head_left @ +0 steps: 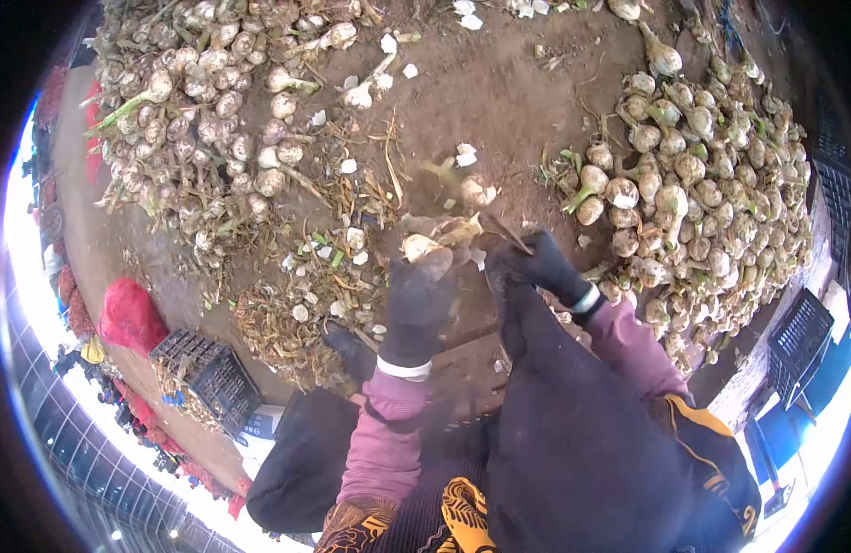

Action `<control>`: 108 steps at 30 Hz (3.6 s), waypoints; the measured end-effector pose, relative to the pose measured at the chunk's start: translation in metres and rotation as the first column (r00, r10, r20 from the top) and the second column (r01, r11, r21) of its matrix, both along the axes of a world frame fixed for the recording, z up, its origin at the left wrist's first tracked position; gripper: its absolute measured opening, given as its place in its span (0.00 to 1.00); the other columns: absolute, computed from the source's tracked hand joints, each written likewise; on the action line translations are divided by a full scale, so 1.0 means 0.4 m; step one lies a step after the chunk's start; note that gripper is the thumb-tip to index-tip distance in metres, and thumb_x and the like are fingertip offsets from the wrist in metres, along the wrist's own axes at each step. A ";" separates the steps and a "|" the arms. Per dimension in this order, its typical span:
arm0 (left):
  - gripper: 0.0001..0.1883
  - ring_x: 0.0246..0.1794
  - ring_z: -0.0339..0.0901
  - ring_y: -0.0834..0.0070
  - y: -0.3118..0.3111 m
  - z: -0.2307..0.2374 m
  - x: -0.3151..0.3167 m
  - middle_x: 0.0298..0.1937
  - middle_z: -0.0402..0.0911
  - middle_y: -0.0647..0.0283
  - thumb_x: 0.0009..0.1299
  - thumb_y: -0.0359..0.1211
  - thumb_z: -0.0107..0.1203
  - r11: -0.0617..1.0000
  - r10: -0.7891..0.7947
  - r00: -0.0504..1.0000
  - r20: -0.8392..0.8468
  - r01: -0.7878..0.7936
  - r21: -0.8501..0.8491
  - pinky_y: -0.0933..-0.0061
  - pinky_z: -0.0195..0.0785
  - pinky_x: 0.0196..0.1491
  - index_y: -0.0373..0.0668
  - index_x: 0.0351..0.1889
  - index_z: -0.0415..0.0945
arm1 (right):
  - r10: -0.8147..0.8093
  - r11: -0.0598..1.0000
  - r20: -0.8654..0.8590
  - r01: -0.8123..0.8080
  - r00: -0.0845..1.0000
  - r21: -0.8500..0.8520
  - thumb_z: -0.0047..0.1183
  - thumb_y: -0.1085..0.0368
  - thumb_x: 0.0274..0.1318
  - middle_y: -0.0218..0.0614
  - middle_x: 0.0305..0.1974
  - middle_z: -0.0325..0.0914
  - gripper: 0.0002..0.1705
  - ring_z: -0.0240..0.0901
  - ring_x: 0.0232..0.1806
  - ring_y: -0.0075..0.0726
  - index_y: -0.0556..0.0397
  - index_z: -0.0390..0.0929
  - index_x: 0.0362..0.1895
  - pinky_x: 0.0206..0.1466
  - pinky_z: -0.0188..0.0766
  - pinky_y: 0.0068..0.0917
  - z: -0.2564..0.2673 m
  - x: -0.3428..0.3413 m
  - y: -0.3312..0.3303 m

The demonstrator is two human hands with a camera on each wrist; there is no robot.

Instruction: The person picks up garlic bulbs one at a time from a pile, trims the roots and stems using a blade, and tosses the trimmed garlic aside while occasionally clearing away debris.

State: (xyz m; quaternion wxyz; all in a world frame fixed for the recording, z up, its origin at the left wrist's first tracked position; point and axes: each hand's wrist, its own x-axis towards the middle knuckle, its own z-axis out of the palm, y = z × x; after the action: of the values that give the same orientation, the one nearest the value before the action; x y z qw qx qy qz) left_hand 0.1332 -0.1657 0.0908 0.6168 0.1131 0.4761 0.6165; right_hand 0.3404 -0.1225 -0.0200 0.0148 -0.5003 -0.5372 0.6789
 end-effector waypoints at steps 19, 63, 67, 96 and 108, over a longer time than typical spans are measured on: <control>0.37 0.51 0.72 0.53 0.137 -0.254 0.041 0.49 0.73 0.48 0.51 0.40 0.71 0.885 -0.401 0.147 -0.904 0.315 -0.341 0.52 0.64 0.56 0.40 0.58 0.65 | -0.546 0.828 0.047 0.547 0.836 -0.121 0.59 0.63 0.52 0.33 0.18 0.75 0.10 0.67 0.17 0.30 0.58 0.79 0.25 0.24 0.66 0.29 0.033 0.075 -0.002; 0.22 0.46 0.76 0.71 0.042 0.006 -0.025 0.43 0.75 0.62 0.65 0.25 0.59 0.980 -0.001 0.941 -0.340 -0.067 -0.188 0.71 0.73 0.47 0.40 0.57 0.66 | -0.247 0.932 0.026 0.229 0.969 0.282 0.61 0.61 0.48 0.51 0.22 0.79 0.11 0.80 0.25 0.48 0.58 0.83 0.28 0.30 0.73 0.38 0.118 -0.039 0.023; 0.20 0.50 0.75 0.72 0.027 0.015 0.036 0.48 0.75 0.61 0.69 0.22 0.48 1.000 0.015 0.979 -0.201 -0.020 -0.021 0.74 0.70 0.57 0.39 0.60 0.64 | -0.243 0.822 -0.062 0.239 0.968 0.517 0.62 0.61 0.49 0.47 0.23 0.79 0.12 0.75 0.26 0.32 0.59 0.81 0.27 0.32 0.71 0.34 0.105 -0.078 0.038; 0.28 0.57 0.73 0.52 0.364 -0.290 -0.356 0.54 0.78 0.50 0.58 0.21 0.56 0.879 -0.381 -0.199 -0.903 0.227 -0.420 0.56 0.66 0.58 0.49 0.58 0.74 | -0.506 0.854 0.143 0.517 0.851 -0.053 0.56 0.63 0.55 0.28 0.17 0.72 0.13 0.68 0.19 0.24 0.60 0.78 0.23 0.23 0.64 0.28 -0.006 0.058 0.031; 0.19 0.43 0.78 0.69 0.163 0.014 -0.085 0.48 0.78 0.59 0.62 0.33 0.61 0.972 -0.225 0.846 -0.484 0.157 -0.177 0.68 0.72 0.46 0.40 0.50 0.73 | -0.093 0.940 -0.022 0.096 0.995 0.329 0.63 0.62 0.44 0.53 0.28 0.80 0.14 0.80 0.30 0.55 0.61 0.82 0.32 0.36 0.73 0.37 0.187 -0.084 0.154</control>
State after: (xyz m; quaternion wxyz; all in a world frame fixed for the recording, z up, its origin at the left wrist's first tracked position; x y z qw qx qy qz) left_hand 0.0993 -0.1005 0.0964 0.5365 0.2753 0.6452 0.4690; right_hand 0.3068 -0.0611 0.0548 0.1324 -0.5139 -0.6183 0.5797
